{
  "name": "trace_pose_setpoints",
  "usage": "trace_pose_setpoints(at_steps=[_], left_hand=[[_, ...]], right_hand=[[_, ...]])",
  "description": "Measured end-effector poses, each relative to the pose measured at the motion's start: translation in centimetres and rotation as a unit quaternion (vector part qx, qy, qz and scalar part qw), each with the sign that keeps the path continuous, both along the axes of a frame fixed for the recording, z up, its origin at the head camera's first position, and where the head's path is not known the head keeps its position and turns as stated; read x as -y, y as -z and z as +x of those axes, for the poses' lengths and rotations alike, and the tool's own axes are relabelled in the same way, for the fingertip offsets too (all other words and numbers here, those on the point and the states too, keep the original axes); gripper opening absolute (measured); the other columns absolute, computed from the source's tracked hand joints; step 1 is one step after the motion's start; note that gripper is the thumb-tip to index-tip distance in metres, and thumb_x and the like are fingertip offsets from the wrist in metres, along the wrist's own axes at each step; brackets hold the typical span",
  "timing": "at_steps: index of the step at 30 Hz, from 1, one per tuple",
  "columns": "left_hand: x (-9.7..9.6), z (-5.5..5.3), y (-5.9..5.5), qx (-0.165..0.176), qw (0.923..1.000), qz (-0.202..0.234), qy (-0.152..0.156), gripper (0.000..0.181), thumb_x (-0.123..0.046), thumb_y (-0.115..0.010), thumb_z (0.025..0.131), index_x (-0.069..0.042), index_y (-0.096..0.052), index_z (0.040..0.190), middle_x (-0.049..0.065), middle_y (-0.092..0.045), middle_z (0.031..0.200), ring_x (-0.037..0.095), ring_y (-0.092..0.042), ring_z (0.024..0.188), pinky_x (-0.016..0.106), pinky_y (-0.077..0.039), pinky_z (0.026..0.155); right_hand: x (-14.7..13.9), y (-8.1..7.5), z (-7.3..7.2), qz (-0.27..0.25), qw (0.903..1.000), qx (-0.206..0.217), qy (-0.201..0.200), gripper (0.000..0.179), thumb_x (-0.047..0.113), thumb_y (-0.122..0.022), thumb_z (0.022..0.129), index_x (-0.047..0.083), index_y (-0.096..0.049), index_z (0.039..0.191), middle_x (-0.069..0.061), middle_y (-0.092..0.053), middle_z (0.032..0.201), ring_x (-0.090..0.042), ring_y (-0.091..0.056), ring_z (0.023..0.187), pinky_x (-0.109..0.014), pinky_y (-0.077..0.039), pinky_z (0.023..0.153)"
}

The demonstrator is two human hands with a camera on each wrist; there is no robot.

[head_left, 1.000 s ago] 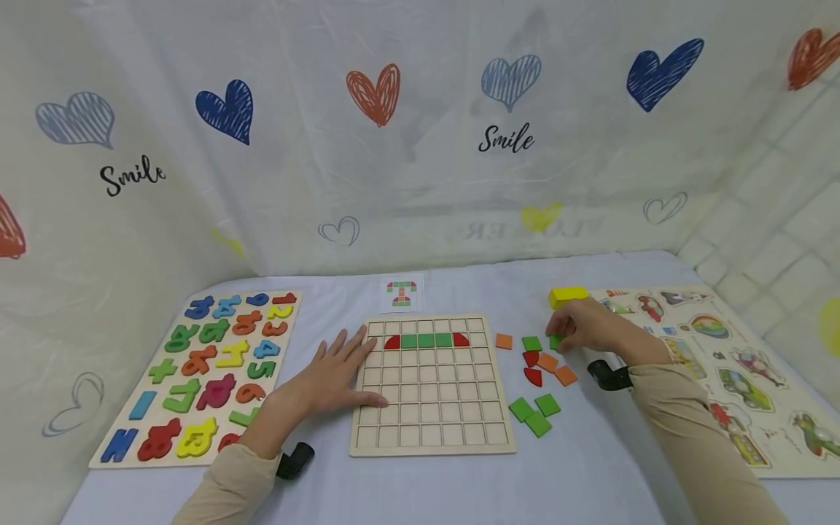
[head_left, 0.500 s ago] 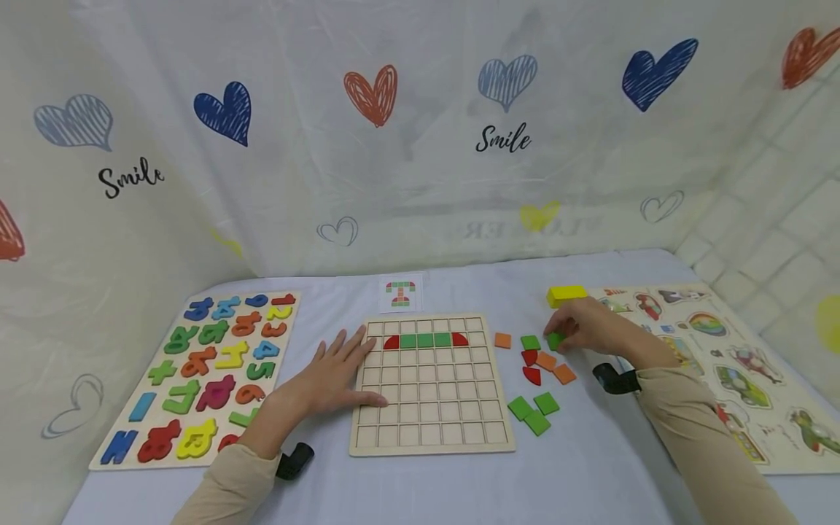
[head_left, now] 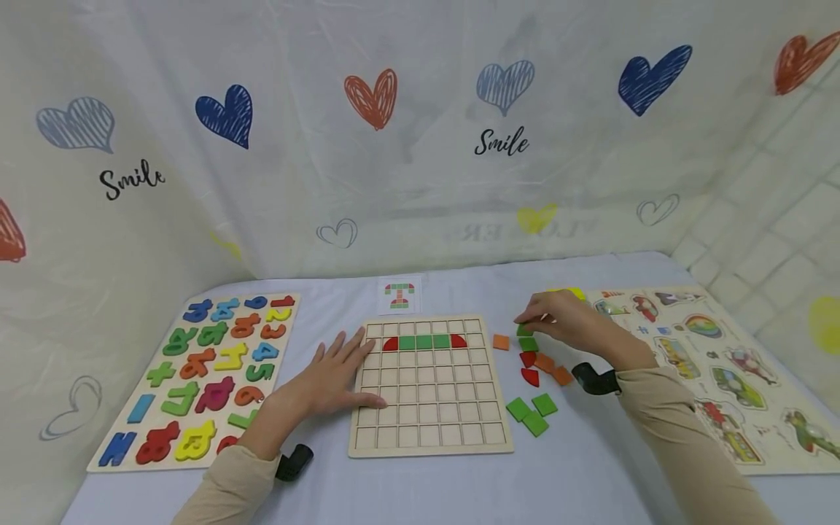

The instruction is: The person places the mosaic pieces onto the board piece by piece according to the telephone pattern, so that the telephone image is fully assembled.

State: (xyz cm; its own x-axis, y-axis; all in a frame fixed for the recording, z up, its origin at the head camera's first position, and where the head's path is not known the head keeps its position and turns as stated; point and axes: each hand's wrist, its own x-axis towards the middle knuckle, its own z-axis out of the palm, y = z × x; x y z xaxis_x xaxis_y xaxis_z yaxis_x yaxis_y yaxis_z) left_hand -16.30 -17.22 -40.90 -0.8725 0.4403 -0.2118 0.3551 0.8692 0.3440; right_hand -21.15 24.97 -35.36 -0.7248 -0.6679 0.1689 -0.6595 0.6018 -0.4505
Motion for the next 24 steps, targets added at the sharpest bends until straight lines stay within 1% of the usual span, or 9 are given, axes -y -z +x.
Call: trace_pose_setpoints(at_steps=[3, 6, 10, 13, 18, 20, 24], left_hand=[[0.0, -0.1, 0.2, 0.001, 1.0, -0.001, 0.0, 0.112, -0.075, -0.068, 0.086, -0.011, -0.025, 0.167, 0.014, -0.009, 0.175, 0.047, -0.003, 0.159, 0.072, -0.007, 0.122], [0.0, -0.1, 0.4, 0.0, 1.0, -0.002, -0.001, 0.113, -0.076, -0.068, 0.085, -0.012, -0.025, 0.167, 0.014, -0.009, 0.175, 0.047, -0.003, 0.159, 0.072, -0.007, 0.122], [0.0, -0.1, 0.3, 0.001, 1.0, -0.005, -0.005, 0.113, -0.075, -0.069, 0.085, -0.011, -0.025, 0.167, 0.014, -0.009, 0.175, 0.047, -0.003, 0.159, 0.072, -0.007, 0.122], [0.0, 0.0, 0.2, 0.002, 1.0, -0.007, -0.006, 0.113, -0.076, -0.069, 0.085, -0.012, -0.025, 0.167, 0.014, -0.009, 0.175, 0.047, -0.003, 0.159, 0.071, -0.006, 0.122], [0.0, 0.0, 0.2, 0.001, 1.0, -0.008, -0.006, 0.113, -0.075, -0.07, 0.084, -0.012, -0.026, 0.167, 0.015, -0.01, 0.175, 0.047, -0.004, 0.159, 0.071, -0.007, 0.122], [0.0, -0.1, 0.3, 0.0, 1.0, -0.006, -0.005, 0.113, -0.076, -0.069, 0.084, -0.012, -0.026, 0.167, 0.015, -0.01, 0.175, 0.047, -0.004, 0.159, 0.071, -0.007, 0.122], [0.0, -0.2, 0.4, -0.001, 1.0, -0.008, -0.005, 0.113, -0.077, -0.068, 0.084, -0.012, -0.026, 0.167, 0.014, -0.009, 0.175, 0.047, -0.004, 0.159, 0.071, -0.007, 0.123]], right_hand=[[1.8, -0.4, -0.1, -0.015, 0.9996, -0.014, -0.02, 0.017, -0.006, -0.078, 0.088, -0.003, -0.08, 0.104, 0.001, -0.07, 0.089, -0.019, -0.072, 0.082, -0.032, -0.061, 0.076], [3.5, -0.6, -0.2, -0.038, 0.9982, -0.023, -0.04, 0.015, -0.007, -0.079, 0.087, 0.0, -0.08, 0.101, 0.0, -0.071, 0.091, -0.018, -0.072, 0.082, -0.033, -0.063, 0.076], [5.6, -0.8, -0.4, -0.065, 0.9958, -0.016, -0.063, 0.013, -0.007, -0.079, 0.087, 0.001, -0.079, 0.098, -0.002, -0.072, 0.093, -0.019, -0.073, 0.084, -0.031, -0.063, 0.075], [6.8, -0.5, -0.4, -0.069, 0.9949, 0.005, -0.074, 0.013, -0.007, -0.079, 0.088, 0.001, -0.079, 0.098, -0.002, -0.072, 0.094, -0.019, -0.073, 0.085, -0.03, -0.062, 0.076], [8.2, 0.4, -0.3, -0.063, 0.9922, 0.045, -0.098, 0.016, -0.01, -0.077, 0.088, -0.004, -0.079, 0.103, -0.007, -0.071, 0.095, -0.019, -0.073, 0.086, -0.026, -0.062, 0.079], [8.5, 0.8, -0.3, -0.058, 0.9914, 0.06, -0.101, 0.017, -0.011, -0.076, 0.089, -0.005, -0.079, 0.104, -0.01, -0.072, 0.097, -0.019, -0.073, 0.087, -0.025, -0.061, 0.079], [8.8, 1.5, -0.2, -0.047, 0.9909, 0.08, -0.098, 0.016, -0.01, -0.076, 0.089, -0.005, -0.079, 0.104, -0.011, -0.074, 0.099, -0.017, -0.072, 0.088, -0.024, -0.061, 0.079]])
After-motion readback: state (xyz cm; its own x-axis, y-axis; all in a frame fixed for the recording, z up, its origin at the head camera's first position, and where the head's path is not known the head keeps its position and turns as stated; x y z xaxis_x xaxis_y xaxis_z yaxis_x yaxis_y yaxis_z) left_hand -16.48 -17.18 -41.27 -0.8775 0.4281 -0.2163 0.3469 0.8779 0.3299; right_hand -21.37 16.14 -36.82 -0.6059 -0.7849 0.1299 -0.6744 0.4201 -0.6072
